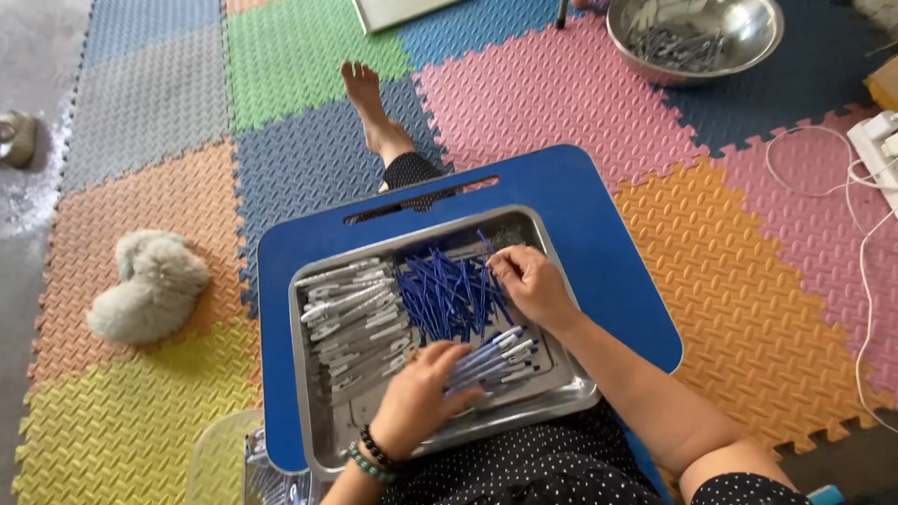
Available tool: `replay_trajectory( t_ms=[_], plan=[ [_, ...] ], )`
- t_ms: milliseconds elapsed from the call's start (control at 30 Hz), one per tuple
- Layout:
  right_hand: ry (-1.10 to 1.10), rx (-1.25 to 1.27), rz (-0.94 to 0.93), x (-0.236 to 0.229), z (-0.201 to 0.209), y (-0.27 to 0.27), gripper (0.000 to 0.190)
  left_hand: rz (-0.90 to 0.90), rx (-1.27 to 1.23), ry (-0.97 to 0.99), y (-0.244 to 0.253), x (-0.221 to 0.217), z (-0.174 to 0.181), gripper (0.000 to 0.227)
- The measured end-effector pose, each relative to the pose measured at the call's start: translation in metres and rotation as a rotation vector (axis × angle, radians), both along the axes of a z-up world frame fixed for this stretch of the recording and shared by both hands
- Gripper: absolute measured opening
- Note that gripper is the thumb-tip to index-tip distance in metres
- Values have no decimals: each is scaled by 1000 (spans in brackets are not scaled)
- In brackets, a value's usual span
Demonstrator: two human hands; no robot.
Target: Assembling pens by manually inserting ink refills into pen barrels on a small table.
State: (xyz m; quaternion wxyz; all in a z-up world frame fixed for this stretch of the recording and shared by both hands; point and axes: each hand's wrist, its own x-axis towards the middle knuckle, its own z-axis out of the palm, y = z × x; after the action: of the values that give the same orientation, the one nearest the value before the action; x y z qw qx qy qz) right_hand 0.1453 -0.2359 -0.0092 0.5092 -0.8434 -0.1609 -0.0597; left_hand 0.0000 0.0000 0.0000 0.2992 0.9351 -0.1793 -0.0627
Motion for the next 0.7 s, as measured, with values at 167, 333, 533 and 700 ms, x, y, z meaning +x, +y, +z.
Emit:
replay_trajectory(
  t_ms=[167,333,533,700],
  plan=[
    [147,116,15,1,8,1,17,194,16,-91,27,4,25,26],
    [212,203,50,0,1,1,20,229,51,-92,16,9,6,13],
    [327,426,72,5,-7,5,17,57,256,-194,-28,28,-45,16],
    [440,593,91,11,23,16,18,-18,355,-203,-42,47,-63,15]
  ],
)
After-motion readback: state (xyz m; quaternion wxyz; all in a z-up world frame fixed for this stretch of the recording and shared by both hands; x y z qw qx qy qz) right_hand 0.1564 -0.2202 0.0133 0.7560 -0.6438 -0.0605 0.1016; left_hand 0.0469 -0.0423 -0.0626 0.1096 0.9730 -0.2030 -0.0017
